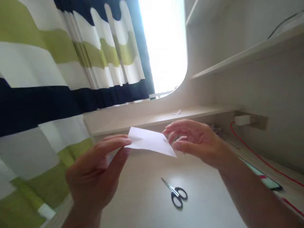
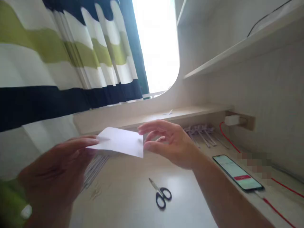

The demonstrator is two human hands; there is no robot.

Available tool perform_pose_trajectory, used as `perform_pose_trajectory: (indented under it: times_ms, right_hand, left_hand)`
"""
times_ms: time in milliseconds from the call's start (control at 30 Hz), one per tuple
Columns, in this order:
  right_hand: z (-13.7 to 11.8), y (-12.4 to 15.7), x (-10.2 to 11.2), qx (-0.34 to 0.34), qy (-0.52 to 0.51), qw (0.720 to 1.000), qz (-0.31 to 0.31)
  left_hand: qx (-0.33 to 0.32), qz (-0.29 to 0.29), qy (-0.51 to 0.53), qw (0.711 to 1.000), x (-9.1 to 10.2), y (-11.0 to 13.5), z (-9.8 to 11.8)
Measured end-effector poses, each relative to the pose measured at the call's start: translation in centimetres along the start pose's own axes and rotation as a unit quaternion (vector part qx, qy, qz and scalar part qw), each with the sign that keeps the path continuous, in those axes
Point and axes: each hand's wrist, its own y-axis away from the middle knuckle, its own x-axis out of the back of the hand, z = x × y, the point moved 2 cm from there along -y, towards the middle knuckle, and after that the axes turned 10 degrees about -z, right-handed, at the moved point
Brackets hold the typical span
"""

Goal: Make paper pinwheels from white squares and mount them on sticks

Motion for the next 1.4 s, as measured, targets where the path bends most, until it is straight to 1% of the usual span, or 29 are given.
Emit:
perform_pose_trajectory:
  times_ms: [100, 167, 233, 333, 400, 467, 533, 600, 633, 700, 733, 800, 900, 1067, 1167, 1233, 1267, 1400]
  right_hand:
    - [-1.0, 0.8, 0.7, 0.035, 0.14, 0.99, -0.004]
    - [-1.5, 0.9, 0.5, 0.062, 0.199, 0.978, -0.001]
    - [-1.9, 0.7, -0.1, 0.084, 0.209, 0.974, 0.013]
    - [-2.0, 0.3, -1.0, 0.107, 0.171, 0.978, 0.059]
    - [-2.1, 0.1, -1.3, 0.122, 0.163, 0.976, 0.078]
    - [-2.3, 0.1, -1.5, 0.139, 0.176, 0.971, 0.086]
    - [-2.5, 0.2, -1.7, 0.152, 0.192, 0.966, 0.084]
    - [-2.7, 0.4, -2.0, 0.16, 0.199, 0.964, 0.074]
    - [-2.7, 0.4, -2.1, 0.161, 0.202, 0.964, 0.066]
    - [-2.7, 0.5, -2.4, 0.162, 0.215, 0.962, 0.049]
    - [-2.7, 0.5, -2.5, 0.162, 0.226, 0.96, 0.042]
    - [-2.8, 0.5, -2.7, 0.169, 0.255, 0.952, 0.032]
    - [-3.1, 0.4, -2.9, 0.199, 0.298, 0.933, 0.028]
    - [-3.6, 0.4, -3.2, 0.24, 0.358, 0.901, 0.046]
    - [-3.5, 0.4, -3.6, 0.251, 0.372, 0.893, 0.041]
    - [-3.3, 0.3, -3.9, 0.254, 0.372, 0.892, 0.034]
    - [-3.1, 0.3, -4.1, 0.251, 0.372, 0.893, 0.03]
    - [-2.6, 0.1, -4.6, 0.23, 0.367, 0.901, 0.006]
  left_hand:
    - [0.051, 0.042, 0.046, 0.997, -1.0, 0.3, -0.2]
    - [0.089, 0.046, 0.081, 0.992, -1.4, 0.5, -0.5]
    - [0.128, 0.031, 0.115, 0.985, -1.6, 0.8, -1.2]
    - [0.181, 0.003, 0.167, 0.969, -1.4, 1.1, -2.4]
    - [0.21, -0.026, 0.228, 0.95, -1.4, 1.1, -3.0]
    - [0.265, -0.051, 0.306, 0.913, -1.6, 1.0, -3.6]
    - [0.352, -0.069, 0.358, 0.862, -2.1, 1.0, -4.3]
    - [0.439, -0.105, 0.369, 0.812, -2.6, 1.2, -4.9]
    - [0.473, -0.136, 0.369, 0.789, -2.8, 1.4, -5.2]
    - [0.511, -0.19, 0.362, 0.756, -3.1, 1.8, -5.9]
    - [0.523, -0.2, 0.353, 0.749, -3.2, 2.0, -6.2]
    - [0.536, -0.195, 0.339, 0.748, -3.1, 2.2, -6.7]
    - [0.531, -0.19, 0.337, 0.754, -2.8, 2.4, -7.0]
    - [0.531, -0.234, 0.276, 0.766, -2.5, 2.5, -7.1]
    - [0.536, -0.26, 0.266, 0.757, -2.5, 2.4, -7.0]
    - [0.535, -0.265, 0.276, 0.753, -2.5, 2.3, -6.8]
    - [0.532, -0.256, 0.283, 0.756, -2.5, 2.2, -6.7]
    - [0.515, -0.184, 0.302, 0.781, -2.2, 2.0, -6.4]
